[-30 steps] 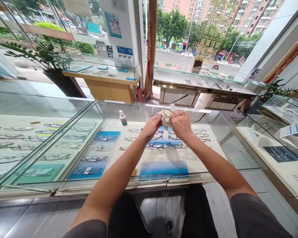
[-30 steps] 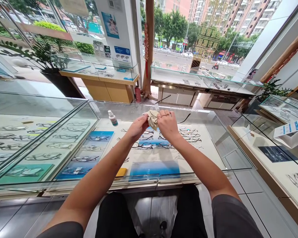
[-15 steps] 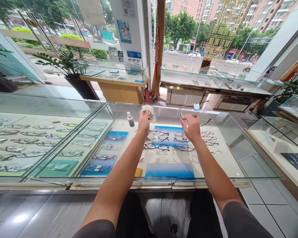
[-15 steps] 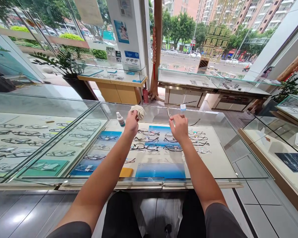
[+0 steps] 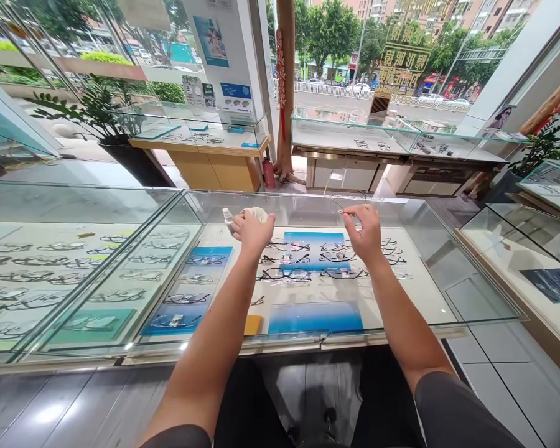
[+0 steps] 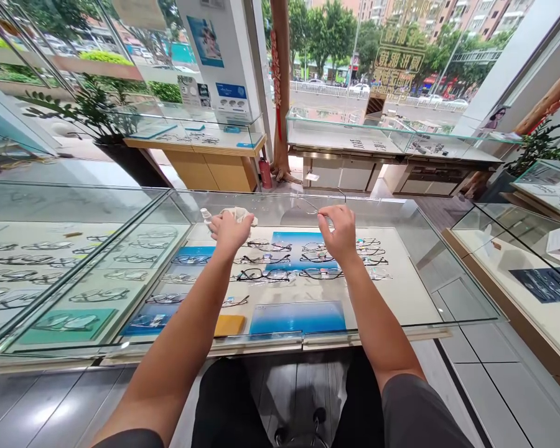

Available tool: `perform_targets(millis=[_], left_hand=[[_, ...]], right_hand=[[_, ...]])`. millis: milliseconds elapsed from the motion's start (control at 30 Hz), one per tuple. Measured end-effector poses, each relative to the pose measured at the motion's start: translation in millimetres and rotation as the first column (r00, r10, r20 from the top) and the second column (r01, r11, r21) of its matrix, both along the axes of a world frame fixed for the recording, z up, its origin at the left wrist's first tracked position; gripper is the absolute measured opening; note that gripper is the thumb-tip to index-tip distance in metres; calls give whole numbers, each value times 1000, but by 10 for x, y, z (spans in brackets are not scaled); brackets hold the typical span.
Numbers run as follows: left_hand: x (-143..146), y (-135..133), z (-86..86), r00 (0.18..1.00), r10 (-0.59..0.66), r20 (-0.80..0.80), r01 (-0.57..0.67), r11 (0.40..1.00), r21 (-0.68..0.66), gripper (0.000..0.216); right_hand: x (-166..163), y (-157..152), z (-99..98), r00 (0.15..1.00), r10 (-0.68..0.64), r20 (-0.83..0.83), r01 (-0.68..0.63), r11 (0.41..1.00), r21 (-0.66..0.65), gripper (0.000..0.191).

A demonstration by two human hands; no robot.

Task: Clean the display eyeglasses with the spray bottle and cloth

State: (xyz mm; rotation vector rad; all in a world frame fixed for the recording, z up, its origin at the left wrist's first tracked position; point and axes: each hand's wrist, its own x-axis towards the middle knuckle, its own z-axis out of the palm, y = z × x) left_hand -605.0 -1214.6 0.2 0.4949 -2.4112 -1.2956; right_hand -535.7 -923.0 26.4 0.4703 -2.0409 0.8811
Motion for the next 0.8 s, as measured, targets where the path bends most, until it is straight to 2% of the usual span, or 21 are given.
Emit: perform_targets(millis=[167, 300, 367, 400, 500, 600, 700, 800], left_hand=[[30, -1, 9, 999, -19, -42, 17, 999, -35, 93], [120, 46, 66, 997, -59, -50, 50, 985, -163, 93], [225, 116, 129, 966, -187, -178, 142, 961, -239, 86], [288, 164, 163, 924, -285, -256, 213, 937, -276, 83], [473, 336, 234, 728, -566, -387, 446, 819, -360, 78], [599, 489, 242, 621, -663, -418, 597, 746, -296, 72], [648, 566, 214, 614, -634, -470, 664, 737, -128, 61], [657, 576, 189, 642, -579, -503, 669, 743, -2, 54]], right_hand=[[41, -37, 26, 999, -17, 47, 18, 1000, -20, 20], [69, -79, 37, 998, -2, 66, 2, 1000, 6, 19], [76, -96, 32, 998, 13, 67, -14, 1000, 12, 18], [78, -102, 28, 997, 19, 72, -20, 1000, 14, 18], [79, -120, 13, 994, 34, 102, -38, 999, 33, 16], [85, -138, 6, 990, 61, 129, -69, 996, 63, 14], [104, -159, 14, 986, 78, 146, -92, 992, 91, 15], [131, -181, 31, 986, 81, 143, -94, 992, 87, 15]])
